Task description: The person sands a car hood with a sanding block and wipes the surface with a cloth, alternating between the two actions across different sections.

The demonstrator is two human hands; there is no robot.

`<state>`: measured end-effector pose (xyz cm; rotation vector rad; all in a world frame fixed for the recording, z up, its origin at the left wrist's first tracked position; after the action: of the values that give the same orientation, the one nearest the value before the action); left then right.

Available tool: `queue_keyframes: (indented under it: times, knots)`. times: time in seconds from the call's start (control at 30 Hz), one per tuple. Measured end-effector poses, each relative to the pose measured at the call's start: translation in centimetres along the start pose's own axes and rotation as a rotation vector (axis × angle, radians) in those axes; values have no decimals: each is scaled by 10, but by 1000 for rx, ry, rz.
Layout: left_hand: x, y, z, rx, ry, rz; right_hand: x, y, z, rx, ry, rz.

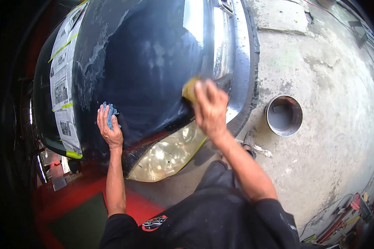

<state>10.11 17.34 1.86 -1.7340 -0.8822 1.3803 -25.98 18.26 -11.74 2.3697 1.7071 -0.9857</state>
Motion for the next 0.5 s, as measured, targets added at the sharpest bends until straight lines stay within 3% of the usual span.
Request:
queue_keyframes:
  times: [0.07,0.1,0.17,0.23,0.3,0.37,0.4,0.5]
  knots:
    - [3,0,2,6,-2,-10,-70,2,26,37,128,16]
    - [2,1,2,9,-2,-10,-98,5,39,125,91,48]
    - [2,-1,0,7,-5,-3,-103,8,45,121,126,57]
    - [3,2,-4,2,-4,6,-48,4,15,120,15,44]
    - [3,1,-2,12,-10,6,16,-2,-22,-5,-115,-125]
    - [2,1,-1,20,-7,13,12,-7,-14,5,-255,-179]
    - [0,1,-1,16,-9,13,-16,-5,9,-24,-241,-116]
    - [3,0,-1,6,-22,1,-110,3,56,121,100,-44]
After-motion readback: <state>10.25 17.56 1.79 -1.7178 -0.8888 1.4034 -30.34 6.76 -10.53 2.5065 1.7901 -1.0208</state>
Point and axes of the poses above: each hand's wrist, its own x-axis away from the middle knuckle, its own y-axis out of the palm, z = x × y, the point moved 4 cm from there along -x, towards the middle knuckle, and after that the axes turned 8 degrees about -x, right-handed, at the moved point
